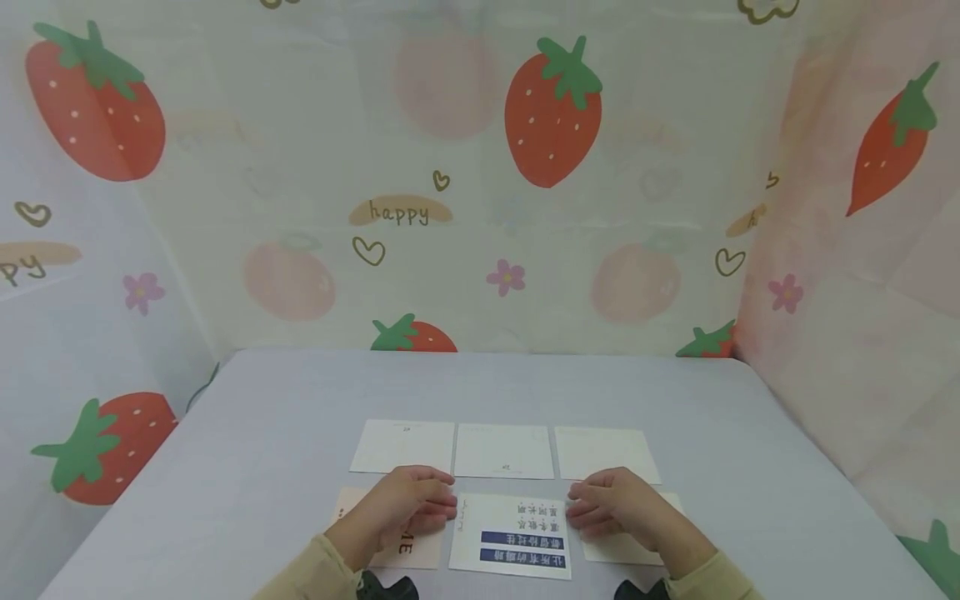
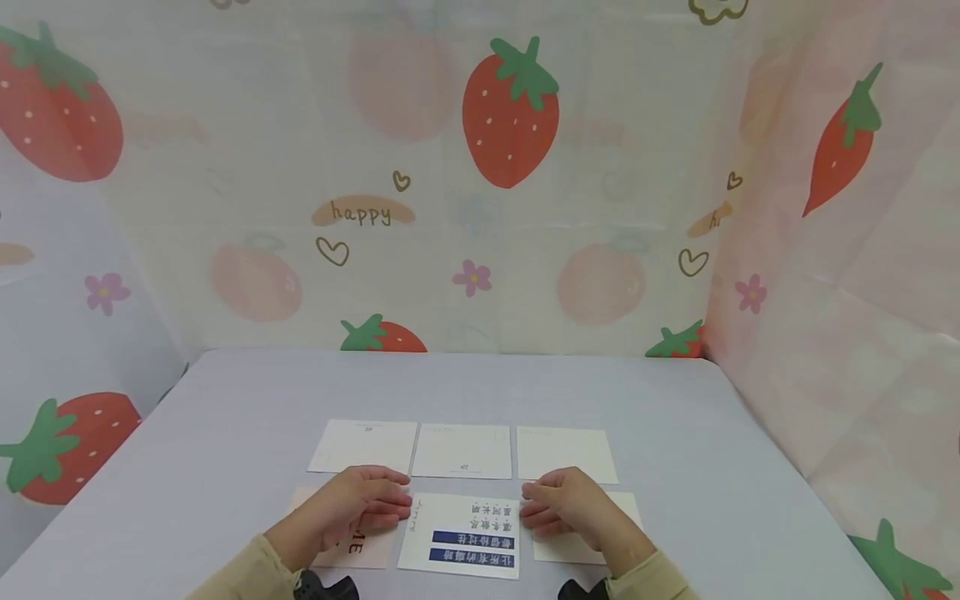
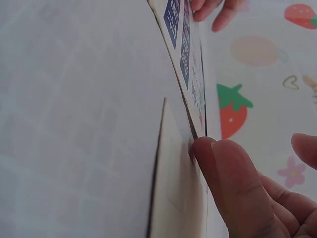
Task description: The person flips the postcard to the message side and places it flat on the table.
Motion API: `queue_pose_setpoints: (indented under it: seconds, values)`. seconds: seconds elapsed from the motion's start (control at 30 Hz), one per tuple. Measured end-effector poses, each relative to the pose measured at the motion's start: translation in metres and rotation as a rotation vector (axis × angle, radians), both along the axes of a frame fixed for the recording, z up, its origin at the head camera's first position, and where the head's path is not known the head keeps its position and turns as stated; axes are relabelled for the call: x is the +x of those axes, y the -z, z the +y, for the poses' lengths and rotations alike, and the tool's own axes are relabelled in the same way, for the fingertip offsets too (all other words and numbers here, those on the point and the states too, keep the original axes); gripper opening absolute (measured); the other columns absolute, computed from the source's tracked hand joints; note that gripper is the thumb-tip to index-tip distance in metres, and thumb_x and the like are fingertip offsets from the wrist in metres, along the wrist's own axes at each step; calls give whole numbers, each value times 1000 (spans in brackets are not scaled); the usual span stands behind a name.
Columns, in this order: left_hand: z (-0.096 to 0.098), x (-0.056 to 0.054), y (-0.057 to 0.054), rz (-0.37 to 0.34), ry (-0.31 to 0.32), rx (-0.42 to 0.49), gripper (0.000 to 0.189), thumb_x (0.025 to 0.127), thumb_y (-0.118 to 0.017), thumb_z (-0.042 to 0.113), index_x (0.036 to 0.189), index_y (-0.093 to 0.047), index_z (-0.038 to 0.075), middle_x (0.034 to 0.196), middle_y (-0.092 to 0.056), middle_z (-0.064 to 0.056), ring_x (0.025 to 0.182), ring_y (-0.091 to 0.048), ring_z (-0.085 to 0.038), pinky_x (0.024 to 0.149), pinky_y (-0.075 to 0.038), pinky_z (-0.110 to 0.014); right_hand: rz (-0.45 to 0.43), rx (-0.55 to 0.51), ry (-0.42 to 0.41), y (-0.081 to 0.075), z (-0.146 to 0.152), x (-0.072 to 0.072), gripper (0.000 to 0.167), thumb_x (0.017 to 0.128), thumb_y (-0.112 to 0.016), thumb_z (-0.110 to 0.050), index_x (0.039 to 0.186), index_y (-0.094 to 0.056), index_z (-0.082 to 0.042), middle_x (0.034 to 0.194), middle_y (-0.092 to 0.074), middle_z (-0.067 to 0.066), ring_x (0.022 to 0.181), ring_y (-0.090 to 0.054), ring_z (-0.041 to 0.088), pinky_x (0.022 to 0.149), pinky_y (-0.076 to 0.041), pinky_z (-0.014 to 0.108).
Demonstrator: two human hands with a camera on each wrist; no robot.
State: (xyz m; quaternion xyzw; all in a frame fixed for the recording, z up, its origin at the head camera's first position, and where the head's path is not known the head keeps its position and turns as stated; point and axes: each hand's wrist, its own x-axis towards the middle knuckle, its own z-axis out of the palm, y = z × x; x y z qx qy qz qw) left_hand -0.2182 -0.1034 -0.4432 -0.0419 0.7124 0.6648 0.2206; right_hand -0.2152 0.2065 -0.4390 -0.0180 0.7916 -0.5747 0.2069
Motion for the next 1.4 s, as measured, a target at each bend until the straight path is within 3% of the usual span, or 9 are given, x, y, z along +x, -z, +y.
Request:
queue_pose_setpoints:
  seconds: [0.73,1.03,1.4]
  values:
    - [-3,-5,3,11,43,52,37,88,-58,13,119,-53,-7,96,-66,-13,81,-66,-17,70,-54,-27,-17,-15,-12,1,1,-1,38,91,-55,-27,104,-58,9,93,-68,17,83,-67,26,67,-55,33]
    - [-2,-6,5,15,34,42,34,88,-59,12,118,-55,-4,95,-66,-11,80,-66,-16,70,-54,-27,-21,-13,-5,-1,0,1,38,91,-56,-27,104,-58,9,92,-68,16,83,-67,26,67,-55,33]
    - [6,-3,6,53,40,-40,32,84,-63,11,113,-60,-3,89,-67,-8,74,-63,-13,69,-54,-27,-19,-2,-4,-1,0,0,40,90,-56,-29,105,-59,8,92,-68,16,82,-67,25,67,-55,33]
